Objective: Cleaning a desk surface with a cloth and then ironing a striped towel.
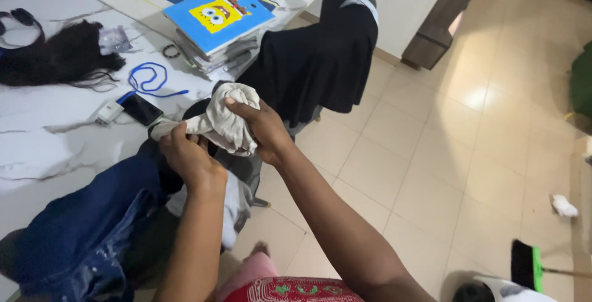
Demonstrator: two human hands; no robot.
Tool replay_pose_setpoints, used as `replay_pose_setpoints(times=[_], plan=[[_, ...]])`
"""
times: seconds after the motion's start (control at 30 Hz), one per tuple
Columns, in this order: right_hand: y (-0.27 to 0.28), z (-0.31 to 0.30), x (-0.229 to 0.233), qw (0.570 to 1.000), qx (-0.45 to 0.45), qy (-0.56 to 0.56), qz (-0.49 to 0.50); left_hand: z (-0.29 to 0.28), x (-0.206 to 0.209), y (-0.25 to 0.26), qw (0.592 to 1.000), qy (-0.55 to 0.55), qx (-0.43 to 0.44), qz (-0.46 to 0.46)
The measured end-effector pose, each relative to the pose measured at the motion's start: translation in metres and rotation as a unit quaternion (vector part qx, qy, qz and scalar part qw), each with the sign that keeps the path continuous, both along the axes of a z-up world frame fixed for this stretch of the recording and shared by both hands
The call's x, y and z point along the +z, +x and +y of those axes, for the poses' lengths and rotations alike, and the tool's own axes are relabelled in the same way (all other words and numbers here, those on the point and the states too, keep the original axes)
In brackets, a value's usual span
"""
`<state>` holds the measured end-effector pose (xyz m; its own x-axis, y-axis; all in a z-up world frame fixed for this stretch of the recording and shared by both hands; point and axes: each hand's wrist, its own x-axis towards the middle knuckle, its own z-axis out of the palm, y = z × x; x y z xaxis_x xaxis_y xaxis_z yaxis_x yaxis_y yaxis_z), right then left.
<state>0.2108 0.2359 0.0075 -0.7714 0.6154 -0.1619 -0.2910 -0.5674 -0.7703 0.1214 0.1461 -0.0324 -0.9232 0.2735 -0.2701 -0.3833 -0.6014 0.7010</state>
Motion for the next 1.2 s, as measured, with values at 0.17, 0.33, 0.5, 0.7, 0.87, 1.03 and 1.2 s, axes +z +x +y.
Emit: replay_pose_setpoints(times=[0.17, 0.33, 0.5, 0.7, 0.87, 1.03, 1.2], plan=[[-0.028, 0.043, -0.019, 0.999, 0.003, 0.042, 0.014, 0.035, -0.016, -0.024, 0.999, 0.017, -0.024, -0.017], [-0.050, 0.068, -0.004, 0.995, 0.019, 0.093, -0.036, 0.077, -0.035, -0.044, 0.997, 0.042, -0.015, -0.057], [-0.072, 0.104, -0.011, 0.976, 0.103, 0.194, -0.009, 0.115, -0.008, -0.046, 0.990, 0.082, -0.029, -0.108], [-0.111, 0.126, -0.036, 0.991, 0.119, 0.064, 0.001, 0.115, -0.015, -0.062, 0.997, -0.018, -0.069, -0.040], [-0.152, 0.156, -0.077, 0.988, 0.111, 0.106, -0.019, 0.111, -0.055, -0.094, 0.992, -0.089, -0.089, 0.001], [-0.182, 0.196, -0.090, 0.987, 0.090, 0.125, -0.041, 0.109, -0.033, -0.090, 0.973, -0.169, -0.140, 0.064], [-0.211, 0.244, -0.125, 0.955, 0.217, 0.188, -0.070, 0.124, -0.052, -0.092, 0.955, -0.267, -0.043, 0.121]])
